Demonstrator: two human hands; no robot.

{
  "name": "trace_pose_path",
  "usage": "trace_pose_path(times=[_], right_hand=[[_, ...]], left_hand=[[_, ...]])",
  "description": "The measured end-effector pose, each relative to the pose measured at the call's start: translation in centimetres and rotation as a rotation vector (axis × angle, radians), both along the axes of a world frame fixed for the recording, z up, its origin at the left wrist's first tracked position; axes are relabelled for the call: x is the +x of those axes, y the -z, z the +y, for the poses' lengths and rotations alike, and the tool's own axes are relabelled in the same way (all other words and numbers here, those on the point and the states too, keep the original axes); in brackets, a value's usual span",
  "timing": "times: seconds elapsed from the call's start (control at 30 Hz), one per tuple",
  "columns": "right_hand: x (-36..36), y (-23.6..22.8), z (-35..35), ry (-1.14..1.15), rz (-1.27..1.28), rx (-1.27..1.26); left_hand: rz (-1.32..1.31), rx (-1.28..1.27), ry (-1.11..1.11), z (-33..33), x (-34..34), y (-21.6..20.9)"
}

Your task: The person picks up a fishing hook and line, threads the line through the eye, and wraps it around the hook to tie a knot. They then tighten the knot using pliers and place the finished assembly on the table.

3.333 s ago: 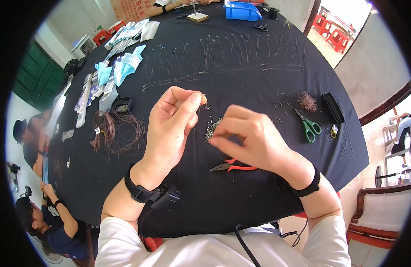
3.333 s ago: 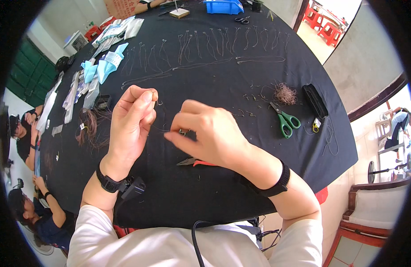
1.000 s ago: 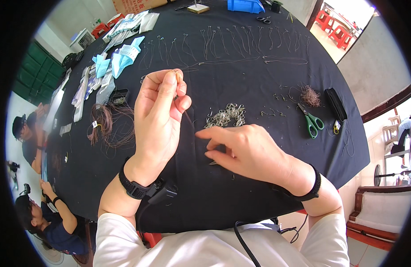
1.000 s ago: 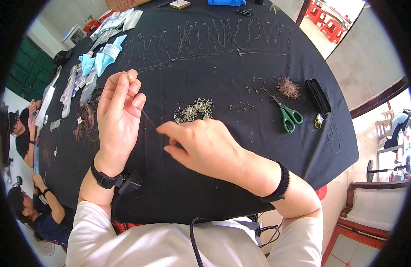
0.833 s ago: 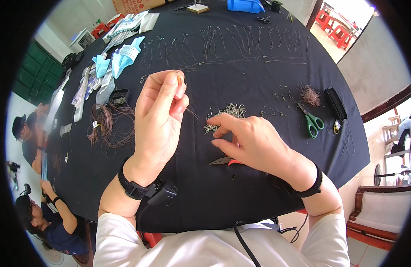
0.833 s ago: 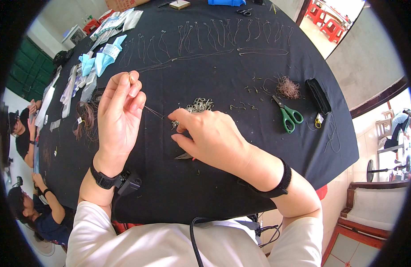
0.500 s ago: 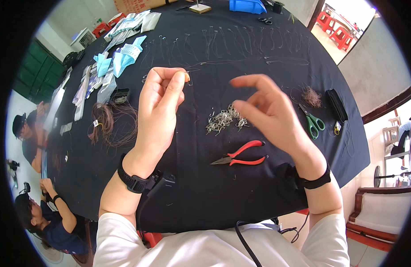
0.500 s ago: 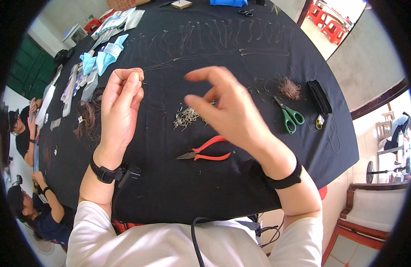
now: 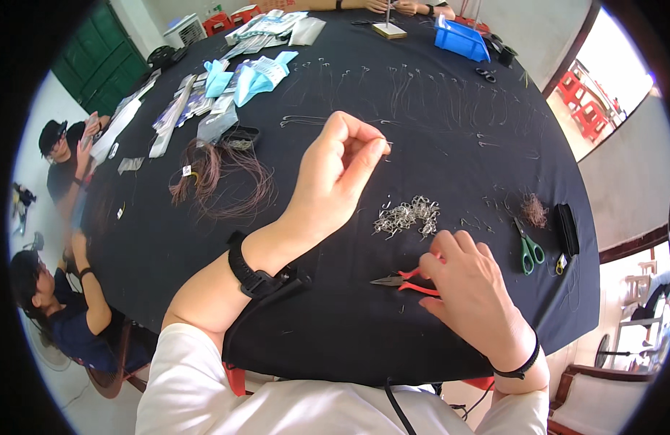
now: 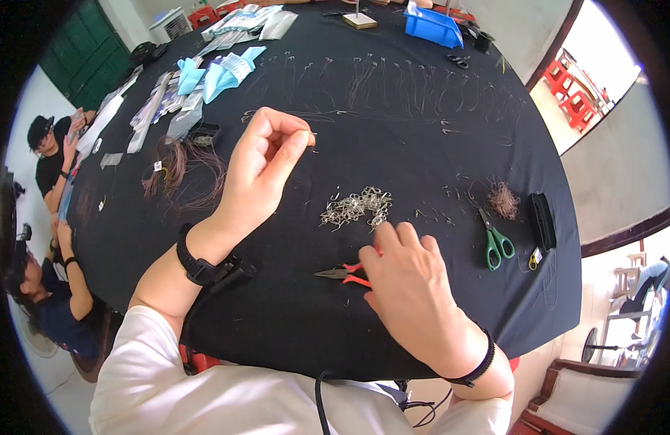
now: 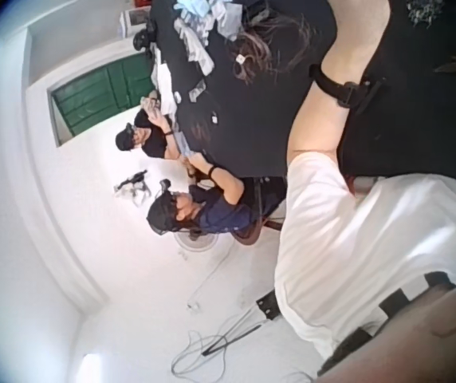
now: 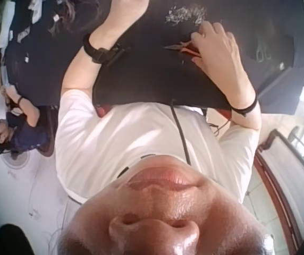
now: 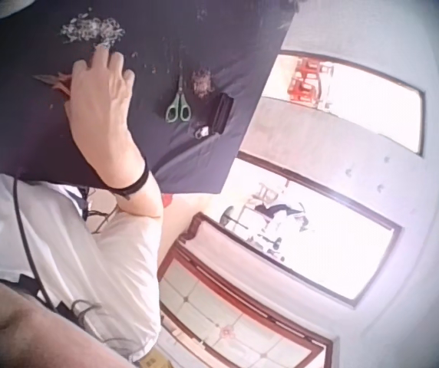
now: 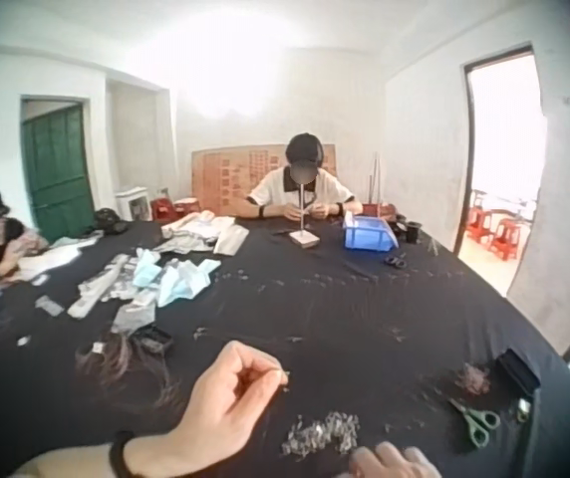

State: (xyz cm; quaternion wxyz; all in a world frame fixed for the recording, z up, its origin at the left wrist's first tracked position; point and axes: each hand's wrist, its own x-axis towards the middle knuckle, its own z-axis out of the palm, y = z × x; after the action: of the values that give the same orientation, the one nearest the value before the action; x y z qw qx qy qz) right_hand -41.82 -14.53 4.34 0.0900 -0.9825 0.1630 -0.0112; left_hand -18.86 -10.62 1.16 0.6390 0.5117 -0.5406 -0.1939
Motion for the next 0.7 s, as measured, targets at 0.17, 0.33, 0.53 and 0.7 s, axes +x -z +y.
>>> trace_pose_path(times=[0.17, 0.33, 0.53, 0.7], right_hand=[[0.0, 1.0, -0.9, -0.023, 0.064, 0.038], [0.6, 1.2, -1.5, -0.049, -0.023, 0.131], [1.6, 0.5, -3.0, -0.001, -0.311, 0.428], [1.8, 0.0, -3.6, 0.042, -0.577, 0.323]], left_hand=[[0.713, 0.247, 0.266, 0.3, 0.6, -0.9], [0.703, 0.244, 0.261, 0.2, 1.0, -0.9], [0.5, 0.224, 0.167, 0.1, 0.7, -1.3], [0.323, 0.187, 0.116, 0.1, 0.6, -1.1]])
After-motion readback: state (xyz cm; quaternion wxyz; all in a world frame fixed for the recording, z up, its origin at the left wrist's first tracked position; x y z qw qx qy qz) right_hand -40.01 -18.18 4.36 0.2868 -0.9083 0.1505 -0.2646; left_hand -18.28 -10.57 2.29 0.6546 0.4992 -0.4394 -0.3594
